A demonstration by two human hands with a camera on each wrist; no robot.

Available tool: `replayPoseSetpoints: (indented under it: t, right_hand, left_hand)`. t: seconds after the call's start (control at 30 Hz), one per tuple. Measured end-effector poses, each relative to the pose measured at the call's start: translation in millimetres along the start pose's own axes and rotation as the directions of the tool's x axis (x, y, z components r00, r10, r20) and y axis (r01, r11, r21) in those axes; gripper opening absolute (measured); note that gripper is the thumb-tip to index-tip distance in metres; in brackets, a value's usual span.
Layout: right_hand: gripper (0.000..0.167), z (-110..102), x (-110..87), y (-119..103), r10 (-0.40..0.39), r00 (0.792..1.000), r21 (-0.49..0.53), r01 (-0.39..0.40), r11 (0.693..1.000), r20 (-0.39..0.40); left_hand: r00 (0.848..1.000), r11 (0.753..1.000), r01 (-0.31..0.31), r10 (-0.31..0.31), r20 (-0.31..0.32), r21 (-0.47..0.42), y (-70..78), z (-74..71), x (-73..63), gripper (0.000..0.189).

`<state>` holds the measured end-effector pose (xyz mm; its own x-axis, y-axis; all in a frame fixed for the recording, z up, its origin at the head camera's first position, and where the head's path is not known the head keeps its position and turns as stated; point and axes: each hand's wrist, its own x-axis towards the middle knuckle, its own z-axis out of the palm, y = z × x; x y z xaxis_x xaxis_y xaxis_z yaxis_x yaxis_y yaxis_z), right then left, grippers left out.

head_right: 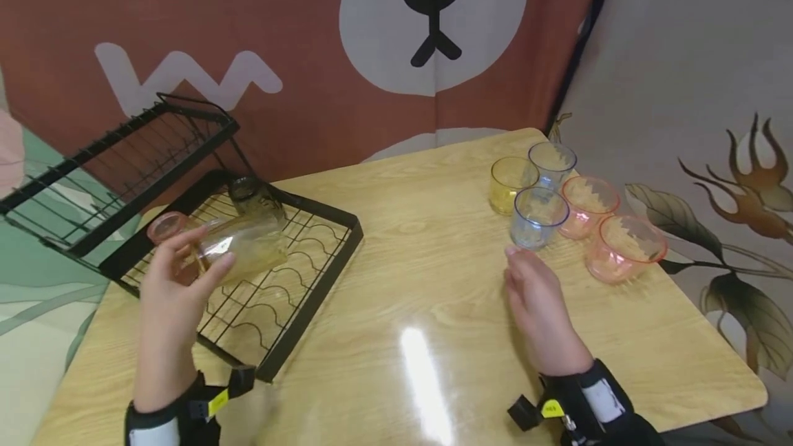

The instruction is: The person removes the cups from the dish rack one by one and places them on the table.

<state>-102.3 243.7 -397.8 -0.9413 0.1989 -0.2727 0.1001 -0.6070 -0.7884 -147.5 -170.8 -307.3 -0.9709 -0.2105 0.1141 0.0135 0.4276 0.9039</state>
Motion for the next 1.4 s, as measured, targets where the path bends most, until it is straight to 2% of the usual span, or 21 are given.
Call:
replayPoseSetpoints:
  t: [0.03, 0.07, 0.13, 0.2, 0.3, 0.4, 0.47, 0.53, 0.57, 0.63, 0.77, 0.83, 0.93, 1.03, 1.1, 1.2, 1.27, 1.33, 1.4]
  right_hand:
    - [0.009, 10.0, -2.6, 1.6, 0.012, 0.999, 0.020, -0.013, 1.000, 0.045]
    - [0.015, 20.8, -4.6, 3.0, 0.026, 0.996, 0.025, -0.028, 0.999, 0.087]
    - [0.045, 43.7, -9.6, 5.3, 0.030, 0.983, 0.017, -0.033, 0.999, 0.180]
    - [0.066, 66.1, -13.8, 9.7, -0.010, 0.959, 0.037, 0.000, 0.999, 0.283]
    - [0.083, 91.8, -18.3, 17.1, -0.047, 0.910, 0.081, 0.015, 0.997, 0.411]
    - [0.092, 111.0, -21.2, 23.4, -0.066, 0.876, 0.098, 0.021, 0.995, 0.477]
    - [0.097, 121.4, -22.1, 26.7, -0.090, 0.867, 0.099, 0.047, 0.994, 0.490]
    - [0.100, 129.7, -22.5, 29.1, -0.126, 0.861, 0.095, 0.091, 0.991, 0.492]
    - [0.100, 132.9, -22.6, 30.0, -0.146, 0.859, 0.093, 0.115, 0.989, 0.491]
    - [0.097, 137.5, -22.5, 30.9, -0.185, 0.853, 0.099, 0.157, 0.983, 0.488]
    - [0.091, 138.8, -23.1, 28.9, -0.224, 0.851, 0.084, 0.209, 0.974, 0.475]
    - [0.088, 136.3, -22.9, 26.7, -0.231, 0.853, 0.073, 0.223, 0.972, 0.468]
    - [0.080, 130.2, -22.7, 22.7, -0.237, 0.856, 0.063, 0.234, 0.970, 0.459]
    - [0.067, 122.7, -23.2, 18.6, -0.254, 0.846, 0.054, 0.260, 0.964, 0.469]
    - [0.058, 116.8, -23.2, 16.7, -0.280, 0.826, 0.063, 0.286, 0.956, 0.490]
    - [0.052, 106.1, -22.2, 14.8, -0.337, 0.783, 0.084, 0.347, 0.934, 0.523]
    - [0.052, 97.9, -20.8, 13.4, -0.381, 0.759, 0.099, 0.390, 0.915, 0.528]
    - [0.054, 88.8, -19.6, 11.4, -0.423, 0.750, 0.113, 0.428, 0.896, 0.509]
    - [0.056, 79.2, -18.5, 9.1, -0.459, 0.756, 0.119, 0.461, 0.879, 0.467]
  left_hand:
    - [1.000, 0.994, 0.002, -0.001, 0.010, -0.111, 2.0, 8.8, -0.2, 0.055]
    - [1.000, 0.975, 0.002, 0.004, 0.025, -0.221, 3.8, 18.3, -0.4, 0.052]
    - [0.997, 0.907, 0.023, 0.010, 0.076, -0.421, 6.7, 36.7, -1.1, 0.048]
    - [0.990, 0.809, 0.058, 0.030, 0.139, -0.585, 8.1, 55.3, -3.3, 0.045]
    - [0.967, 0.643, 0.142, 0.074, 0.245, -0.753, 9.8, 81.3, -8.9, 0.048]
    - [0.924, 0.489, 0.264, 0.120, 0.363, -0.832, 11.3, 102.4, -16.4, 0.064]
    - [0.890, 0.413, 0.345, 0.142, 0.434, -0.843, 12.4, 113.6, -20.9, 0.072]
    - [0.862, 0.374, 0.399, 0.157, 0.482, -0.837, 14.0, 122.0, -25.0, 0.077]
    - [0.854, 0.359, 0.416, 0.161, 0.495, -0.836, 14.7, 125.4, -26.5, 0.078]
    - [0.847, 0.345, 0.430, 0.166, 0.505, -0.835, 16.7, 130.2, -28.8, 0.079]
    - [0.846, 0.356, 0.419, 0.182, 0.501, -0.835, 20.1, 134.7, -30.5, 0.083]
    - [0.838, 0.367, 0.421, 0.194, 0.511, -0.830, 21.1, 135.7, -30.6, 0.083]
    - [0.819, 0.384, 0.436, 0.204, 0.536, -0.814, 20.0, 136.9, -30.3, 0.076]
    - [0.794, 0.429, 0.447, 0.213, 0.569, -0.785, 17.0, 136.1, -29.3, 0.068]
    - [0.775, 0.505, 0.429, 0.221, 0.593, -0.749, 15.3, 133.6, -27.3, 0.063]
    - [0.742, 0.658, 0.364, 0.223, 0.632, -0.659, 15.3, 125.5, -22.2, 0.058]
    - [0.735, 0.756, 0.280, 0.228, 0.638, -0.592, 16.0, 116.7, -16.2, 0.056]
    - [0.745, 0.823, 0.191, 0.233, 0.625, -0.535, 15.1, 104.3, -7.9, 0.054]
    - [0.776, 0.880, 0.099, 0.225, 0.589, -0.465, 12.2, 87.8, 2.4, 0.052]
